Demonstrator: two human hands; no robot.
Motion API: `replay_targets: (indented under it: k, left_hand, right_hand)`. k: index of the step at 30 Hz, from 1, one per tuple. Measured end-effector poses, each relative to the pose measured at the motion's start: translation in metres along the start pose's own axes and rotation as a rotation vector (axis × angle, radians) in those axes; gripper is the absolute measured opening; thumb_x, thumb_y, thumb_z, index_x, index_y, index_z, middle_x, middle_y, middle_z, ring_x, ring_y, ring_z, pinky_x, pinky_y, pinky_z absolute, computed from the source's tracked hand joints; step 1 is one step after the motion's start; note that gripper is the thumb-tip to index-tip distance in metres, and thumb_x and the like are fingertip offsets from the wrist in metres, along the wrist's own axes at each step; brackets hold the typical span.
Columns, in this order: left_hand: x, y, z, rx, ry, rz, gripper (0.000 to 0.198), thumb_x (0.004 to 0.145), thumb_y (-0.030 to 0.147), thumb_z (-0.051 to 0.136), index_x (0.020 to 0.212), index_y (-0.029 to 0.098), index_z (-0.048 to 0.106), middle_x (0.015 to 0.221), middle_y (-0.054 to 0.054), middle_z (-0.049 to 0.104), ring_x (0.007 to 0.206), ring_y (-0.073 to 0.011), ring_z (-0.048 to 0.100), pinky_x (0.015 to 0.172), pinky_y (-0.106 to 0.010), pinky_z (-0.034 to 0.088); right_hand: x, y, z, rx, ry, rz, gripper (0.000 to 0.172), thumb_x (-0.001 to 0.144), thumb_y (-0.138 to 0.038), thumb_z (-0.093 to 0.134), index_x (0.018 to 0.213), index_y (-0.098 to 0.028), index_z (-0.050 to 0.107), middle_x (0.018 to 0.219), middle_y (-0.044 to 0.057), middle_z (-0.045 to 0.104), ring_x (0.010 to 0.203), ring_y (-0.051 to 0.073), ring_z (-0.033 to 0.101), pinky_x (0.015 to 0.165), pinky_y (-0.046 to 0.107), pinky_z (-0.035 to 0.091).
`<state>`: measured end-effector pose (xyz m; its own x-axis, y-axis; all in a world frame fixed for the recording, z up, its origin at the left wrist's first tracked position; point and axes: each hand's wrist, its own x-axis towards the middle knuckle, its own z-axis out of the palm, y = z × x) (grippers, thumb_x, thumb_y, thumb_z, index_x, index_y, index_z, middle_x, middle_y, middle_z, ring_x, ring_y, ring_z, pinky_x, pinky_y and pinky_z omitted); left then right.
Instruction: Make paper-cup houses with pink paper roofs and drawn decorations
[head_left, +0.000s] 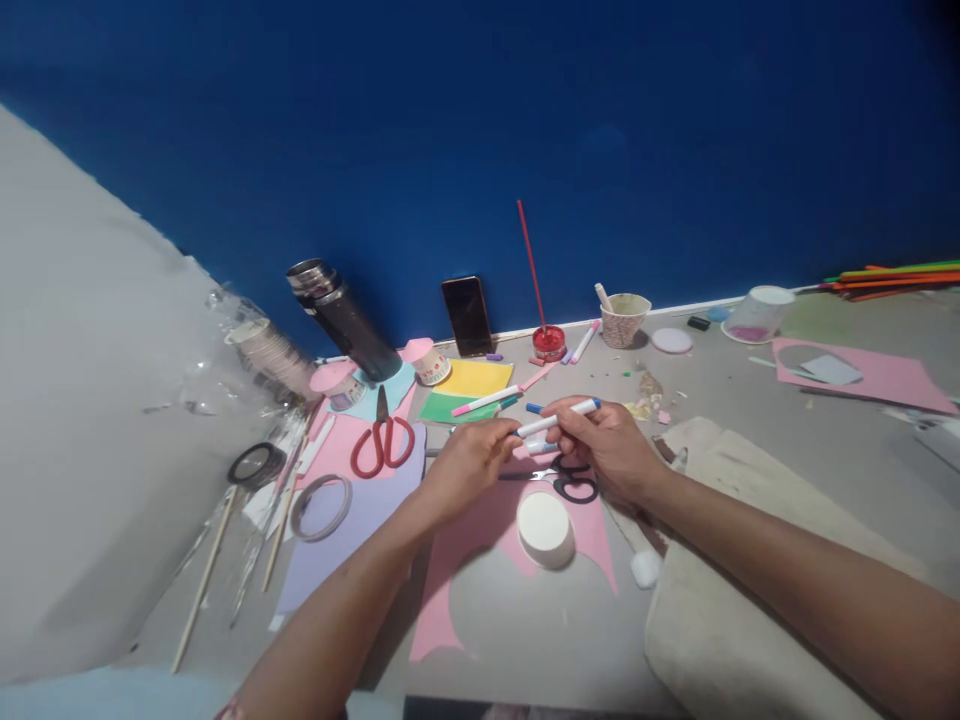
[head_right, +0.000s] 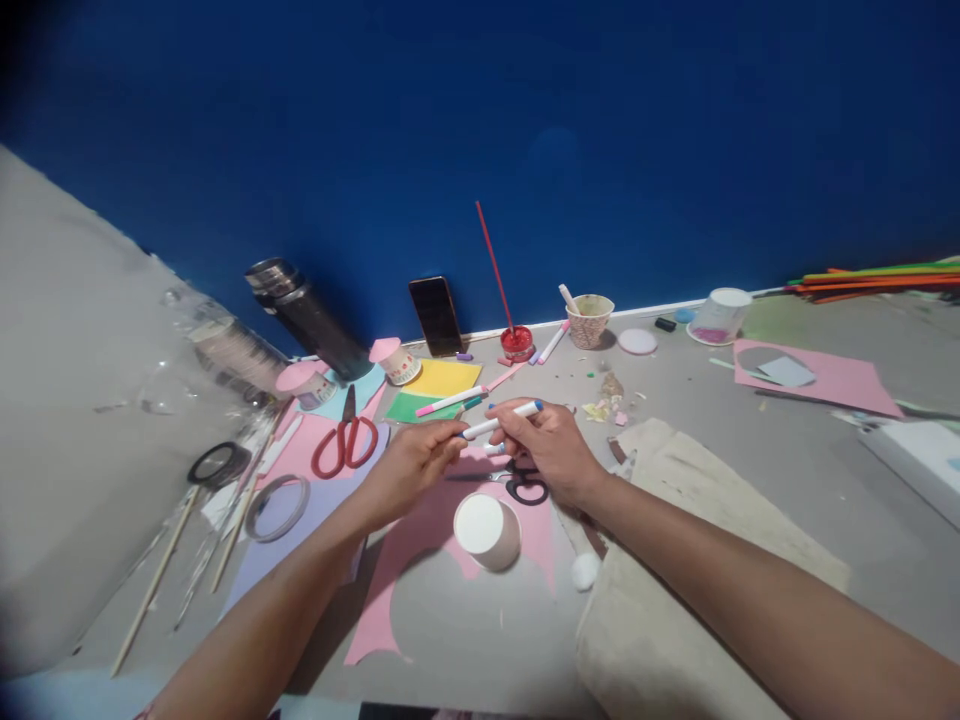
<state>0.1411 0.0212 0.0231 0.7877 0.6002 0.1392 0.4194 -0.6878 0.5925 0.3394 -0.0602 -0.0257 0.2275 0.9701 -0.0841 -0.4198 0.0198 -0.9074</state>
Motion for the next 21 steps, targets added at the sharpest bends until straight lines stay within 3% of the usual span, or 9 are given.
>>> replay_targets:
  k: [3,5,8,11,15,18,21]
  left_hand:
    - [-0.010,-0.014,-0.012,0.076,0.100,-0.107,0.021,0.098,0.026,0.054,0.086,0.021,0.071,0.073,-0.002,0.069,0.064,-0.0177,0.060,0.065,-0.029,0.044]
    - [-0.019,-0.027,-0.018,0.109,0.195,-0.195,0.030,0.099,0.027,0.051,0.075,0.021,0.068,0.063,-0.002,0.064,0.059,-0.0183,0.058,0.060,-0.029,0.044]
    - [-0.028,-0.041,-0.017,0.095,0.199,-0.196,0.024,0.100,0.032,0.053,0.101,0.024,0.075,0.080,-0.003,0.075,0.071,-0.0212,0.068,0.070,-0.032,0.053]
    - [-0.030,-0.044,-0.010,0.125,0.165,-0.135,0.027,0.096,0.029,0.058,0.116,0.024,0.076,0.111,-0.009,0.079,0.107,-0.0292,0.071,0.097,-0.044,0.056]
    - [-0.047,-0.028,-0.014,0.080,0.032,-0.053,0.066,0.090,0.034,0.071,0.153,0.027,0.054,0.163,-0.014,0.049,0.152,-0.0380,0.041,0.124,-0.060,0.034]
    - [-0.071,-0.006,-0.009,-0.217,-0.149,-0.145,0.101,0.079,0.041,0.087,0.164,0.034,0.034,0.170,-0.014,0.038,0.153,-0.0390,0.042,0.121,-0.056,0.041]
    - [-0.085,0.014,0.018,-0.459,-0.096,-0.302,0.113,0.066,0.037,0.096,0.162,0.034,0.036,0.167,-0.015,0.042,0.153,-0.0406,0.041,0.123,-0.057,0.039]
  right_hand:
    - [0.012,-0.019,-0.017,0.075,0.097,-0.098,0.048,0.064,-0.058,0.094,0.083,-0.020,0.072,0.061,-0.002,0.064,0.049,0.008,0.051,0.043,0.021,0.040]
    - [0.022,-0.032,-0.030,0.124,0.171,-0.168,0.048,0.065,-0.059,0.093,0.079,-0.022,0.065,0.056,-0.006,0.056,0.046,0.007,0.044,0.043,0.020,0.037]
    - [0.031,-0.036,-0.032,0.171,0.177,-0.156,0.046,0.068,-0.058,0.091,0.079,-0.022,0.065,0.056,-0.006,0.056,0.046,0.007,0.042,0.044,0.022,0.037]
    - [0.028,-0.025,-0.021,0.185,0.109,-0.066,0.049,0.065,-0.059,0.093,0.076,-0.020,0.066,0.059,-0.001,0.063,0.048,0.010,0.048,0.047,0.025,0.041]
    - [0.020,-0.017,-0.022,0.206,0.102,-0.013,0.048,0.062,-0.056,0.096,0.077,-0.020,0.068,0.054,-0.003,0.059,0.046,0.008,0.042,0.044,0.023,0.034]
    - [0.019,-0.017,-0.031,0.224,0.091,0.009,0.044,0.064,-0.052,0.095,0.074,-0.020,0.066,0.053,-0.005,0.056,0.044,0.007,0.038,0.043,0.022,0.031]
    - [0.020,-0.016,-0.035,0.234,0.064,0.035,0.041,0.065,-0.047,0.095,0.074,-0.019,0.067,0.053,-0.004,0.057,0.045,0.006,0.038,0.042,0.021,0.031]
